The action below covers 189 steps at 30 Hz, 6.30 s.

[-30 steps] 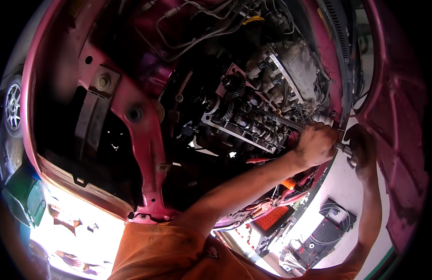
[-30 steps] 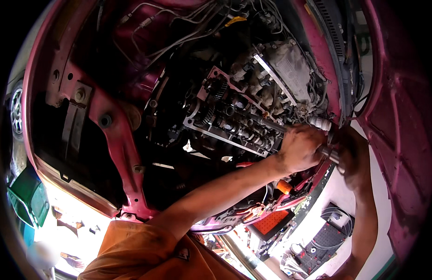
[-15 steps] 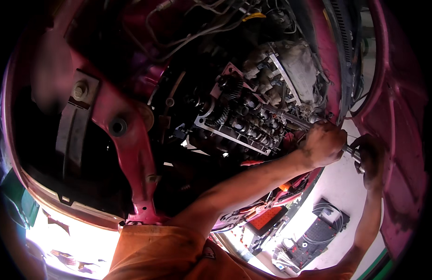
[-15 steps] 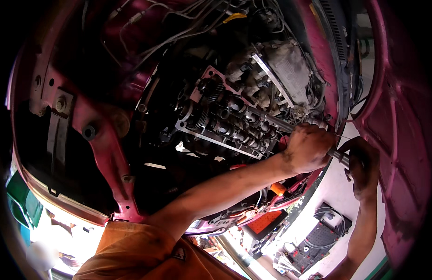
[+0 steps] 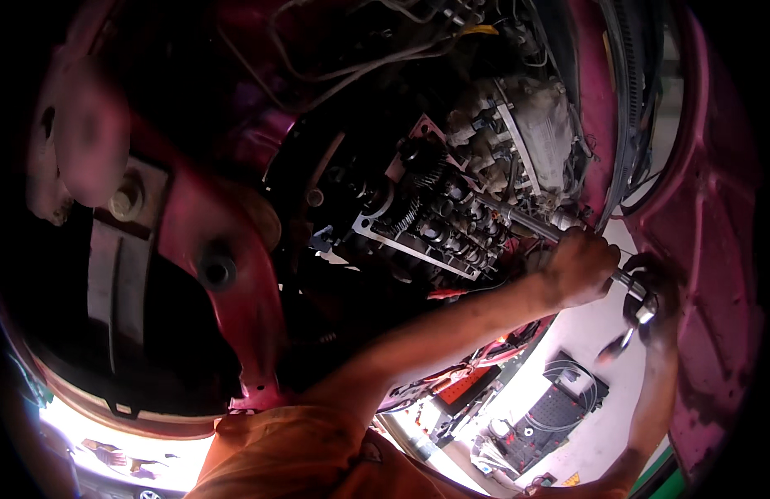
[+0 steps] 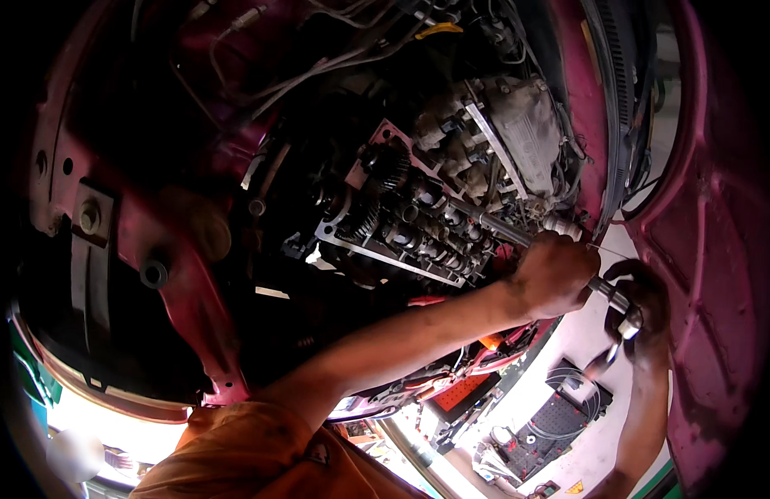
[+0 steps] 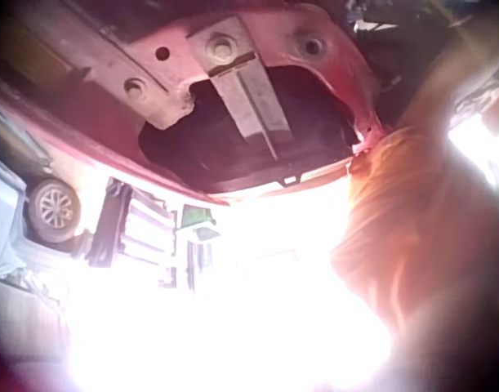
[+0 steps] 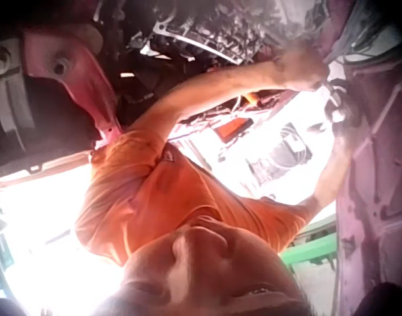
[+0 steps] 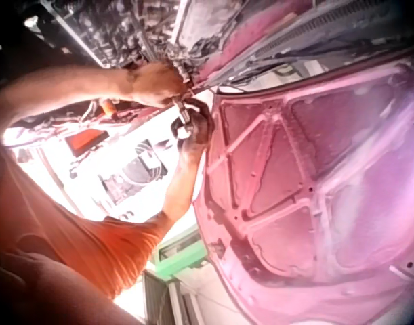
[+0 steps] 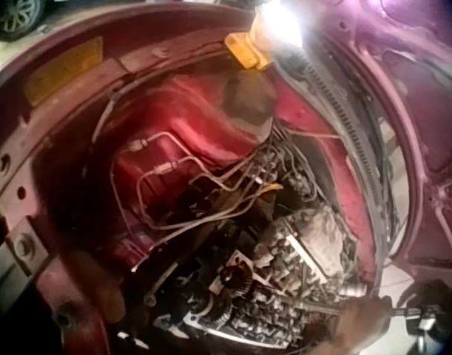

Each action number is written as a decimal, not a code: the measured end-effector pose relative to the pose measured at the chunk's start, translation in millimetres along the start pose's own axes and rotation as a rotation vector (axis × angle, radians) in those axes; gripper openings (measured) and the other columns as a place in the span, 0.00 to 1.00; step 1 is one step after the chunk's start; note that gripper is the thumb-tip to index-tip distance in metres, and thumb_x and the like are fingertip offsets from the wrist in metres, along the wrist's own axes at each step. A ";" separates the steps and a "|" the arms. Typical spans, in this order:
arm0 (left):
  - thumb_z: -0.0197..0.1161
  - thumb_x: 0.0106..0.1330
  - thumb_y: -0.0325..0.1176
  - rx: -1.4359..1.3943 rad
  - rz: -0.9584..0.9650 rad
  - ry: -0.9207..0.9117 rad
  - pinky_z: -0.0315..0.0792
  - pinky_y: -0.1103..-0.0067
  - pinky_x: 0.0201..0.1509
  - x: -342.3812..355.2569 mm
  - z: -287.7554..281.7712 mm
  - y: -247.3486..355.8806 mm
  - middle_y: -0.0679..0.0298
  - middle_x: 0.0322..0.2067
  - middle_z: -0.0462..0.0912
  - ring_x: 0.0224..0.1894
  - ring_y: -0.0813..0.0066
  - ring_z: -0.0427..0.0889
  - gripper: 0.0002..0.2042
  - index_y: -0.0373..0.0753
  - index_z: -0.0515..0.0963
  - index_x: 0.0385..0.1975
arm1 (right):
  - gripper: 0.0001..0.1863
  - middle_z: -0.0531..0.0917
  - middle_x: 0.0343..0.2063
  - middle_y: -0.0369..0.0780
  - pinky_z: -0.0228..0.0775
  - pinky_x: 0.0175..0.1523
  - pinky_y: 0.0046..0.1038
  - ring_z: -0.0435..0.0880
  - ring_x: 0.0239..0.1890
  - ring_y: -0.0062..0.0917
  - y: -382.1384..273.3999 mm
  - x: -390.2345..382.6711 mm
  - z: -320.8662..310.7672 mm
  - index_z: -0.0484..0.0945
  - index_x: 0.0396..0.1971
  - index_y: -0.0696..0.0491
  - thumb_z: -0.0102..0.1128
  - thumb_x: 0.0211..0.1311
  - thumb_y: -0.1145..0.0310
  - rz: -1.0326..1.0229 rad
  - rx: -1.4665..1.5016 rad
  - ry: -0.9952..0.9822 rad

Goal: The person uses a socket wrench and then a torque wrench to tighten bolts on the cylinder head of a car engine.

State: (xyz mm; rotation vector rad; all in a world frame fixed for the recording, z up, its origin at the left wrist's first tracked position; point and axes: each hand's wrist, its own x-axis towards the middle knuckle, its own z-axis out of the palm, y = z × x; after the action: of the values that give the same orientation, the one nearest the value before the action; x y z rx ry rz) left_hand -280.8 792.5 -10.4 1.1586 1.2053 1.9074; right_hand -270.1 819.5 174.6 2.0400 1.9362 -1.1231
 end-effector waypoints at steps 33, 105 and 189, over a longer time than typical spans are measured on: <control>0.61 0.40 0.31 -0.214 -0.085 -0.420 0.72 0.64 0.30 7.7 -30.6 1.7 0.55 0.17 0.79 0.23 0.56 0.81 0.03 0.39 0.77 0.13 | 0.10 0.70 0.13 0.40 0.55 0.17 0.30 0.67 0.11 0.31 -22.9 5.3 7.3 0.72 0.22 0.58 0.47 0.34 0.77 -0.957 -1.129 -0.167; 0.61 0.44 0.33 -0.199 -0.075 -0.316 0.69 0.66 0.23 -21.7 -20.9 18.6 0.58 0.14 0.76 0.18 0.61 0.78 0.05 0.41 0.74 0.13 | 0.09 0.68 0.12 0.38 0.55 0.15 0.29 0.66 0.10 0.27 7.1 -20.8 15.2 0.73 0.20 0.57 0.47 0.49 0.67 -0.470 -0.660 0.000; 0.60 0.40 0.28 -0.240 0.076 -0.103 0.62 0.70 0.23 -76.7 -16.1 43.4 0.64 0.15 0.68 0.19 0.67 0.71 0.07 0.43 0.66 0.14 | 0.08 0.69 0.11 0.40 0.59 0.19 0.31 0.68 0.11 0.30 28.7 -76.7 27.6 0.73 0.20 0.58 0.48 0.35 0.75 -0.588 -0.825 0.011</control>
State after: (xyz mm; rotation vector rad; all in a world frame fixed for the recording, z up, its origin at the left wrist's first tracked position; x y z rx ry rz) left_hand -262.7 705.2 -1.5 1.1701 0.8619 1.9605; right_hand -249.2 736.6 187.0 1.0806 2.4890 -0.2341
